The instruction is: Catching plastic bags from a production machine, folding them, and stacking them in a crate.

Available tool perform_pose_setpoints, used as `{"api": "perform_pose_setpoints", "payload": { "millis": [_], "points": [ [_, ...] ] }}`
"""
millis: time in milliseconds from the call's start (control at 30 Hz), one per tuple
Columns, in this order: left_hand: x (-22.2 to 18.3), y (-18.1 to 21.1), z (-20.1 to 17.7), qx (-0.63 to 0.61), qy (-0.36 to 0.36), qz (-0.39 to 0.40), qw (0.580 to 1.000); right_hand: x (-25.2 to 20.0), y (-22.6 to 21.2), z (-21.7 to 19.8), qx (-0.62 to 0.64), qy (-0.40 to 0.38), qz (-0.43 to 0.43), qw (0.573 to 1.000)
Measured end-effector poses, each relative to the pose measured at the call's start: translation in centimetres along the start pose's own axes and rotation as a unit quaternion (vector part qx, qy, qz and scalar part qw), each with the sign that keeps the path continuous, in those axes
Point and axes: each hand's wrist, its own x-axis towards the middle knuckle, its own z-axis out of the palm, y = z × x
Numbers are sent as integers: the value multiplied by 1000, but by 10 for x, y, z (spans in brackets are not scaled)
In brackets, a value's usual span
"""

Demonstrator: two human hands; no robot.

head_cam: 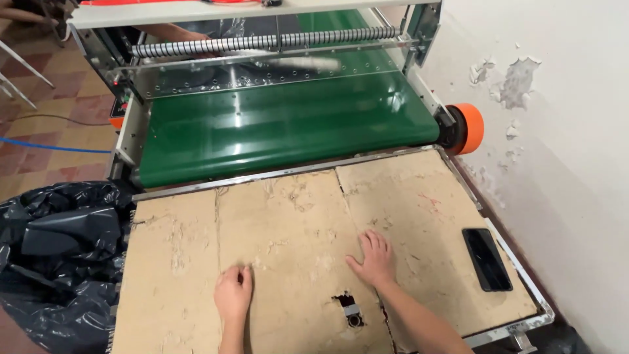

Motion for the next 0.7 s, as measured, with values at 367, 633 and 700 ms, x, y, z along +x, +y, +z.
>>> {"api": "perform_pose_setpoints", "payload": {
  "millis": [367,633,700],
  "points": [
    [-1,-7,7,20,41,44,998,-2,-5,-9,-21,-31,15,999],
    [-3,-1,-1,10,28,35,999,-2,-8,-16,1,-64,41,997],
    [-6,1,-3,-2,24,46,999,-3,-4,-11,-7,-37,27,999]
  ]
}}
